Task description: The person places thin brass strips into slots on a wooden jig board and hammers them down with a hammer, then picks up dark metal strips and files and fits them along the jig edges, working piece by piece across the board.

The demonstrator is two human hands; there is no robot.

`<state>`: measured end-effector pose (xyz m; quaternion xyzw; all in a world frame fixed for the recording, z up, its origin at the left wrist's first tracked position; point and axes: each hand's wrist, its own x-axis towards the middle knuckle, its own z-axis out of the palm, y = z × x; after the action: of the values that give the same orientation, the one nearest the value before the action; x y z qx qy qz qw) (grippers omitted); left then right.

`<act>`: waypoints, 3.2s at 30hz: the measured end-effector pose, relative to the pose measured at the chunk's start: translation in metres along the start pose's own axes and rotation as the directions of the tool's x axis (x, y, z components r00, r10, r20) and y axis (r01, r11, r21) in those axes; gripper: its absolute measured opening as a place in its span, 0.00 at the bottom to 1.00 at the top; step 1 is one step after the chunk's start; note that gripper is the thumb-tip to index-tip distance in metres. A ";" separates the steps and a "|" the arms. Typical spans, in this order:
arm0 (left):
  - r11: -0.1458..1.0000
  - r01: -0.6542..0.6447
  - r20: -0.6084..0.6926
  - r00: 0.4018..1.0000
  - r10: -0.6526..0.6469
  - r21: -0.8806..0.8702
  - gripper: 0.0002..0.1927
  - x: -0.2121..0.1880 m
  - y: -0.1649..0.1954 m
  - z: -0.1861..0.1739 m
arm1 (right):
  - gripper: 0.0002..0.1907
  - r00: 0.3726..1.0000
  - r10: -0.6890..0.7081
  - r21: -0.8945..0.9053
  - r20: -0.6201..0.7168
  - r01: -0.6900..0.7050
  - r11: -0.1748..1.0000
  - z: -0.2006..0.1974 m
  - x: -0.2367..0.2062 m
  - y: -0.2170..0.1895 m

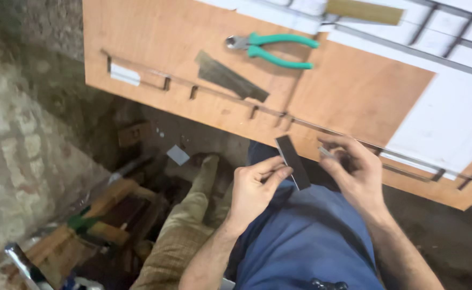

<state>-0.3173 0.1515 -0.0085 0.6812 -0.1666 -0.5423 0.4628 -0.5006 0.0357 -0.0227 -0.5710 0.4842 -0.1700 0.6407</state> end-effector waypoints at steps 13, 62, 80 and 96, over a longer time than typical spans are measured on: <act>0.504 -0.633 0.331 0.756 0.565 0.587 0.16 0.024 0.048 0.074 | 0.07 0.899 0.334 0.500 -0.282 -0.159 0.851 -0.037 -0.012 0.028; 0.107 -0.843 0.574 0.445 0.687 0.526 0.15 0.125 0.000 0.069 | 0.06 0.823 -0.011 0.122 -0.568 0.098 0.988 -0.024 0.016 0.067; 0.065 -0.823 0.595 0.460 0.659 0.564 0.19 0.124 0.001 0.072 | 0.11 0.733 -0.254 -0.239 -0.631 0.128 0.963 -0.012 0.024 0.064; -0.007 -0.793 0.606 0.459 0.649 0.609 0.16 0.122 -0.004 0.076 | 0.18 0.740 -0.334 -0.438 -0.584 0.060 0.897 -0.007 0.031 0.048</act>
<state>-0.3426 0.0304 -0.0818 0.5777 -0.7664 -0.1104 0.2582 -0.5076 0.0220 -0.0776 -0.6421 0.6338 -0.3239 0.2848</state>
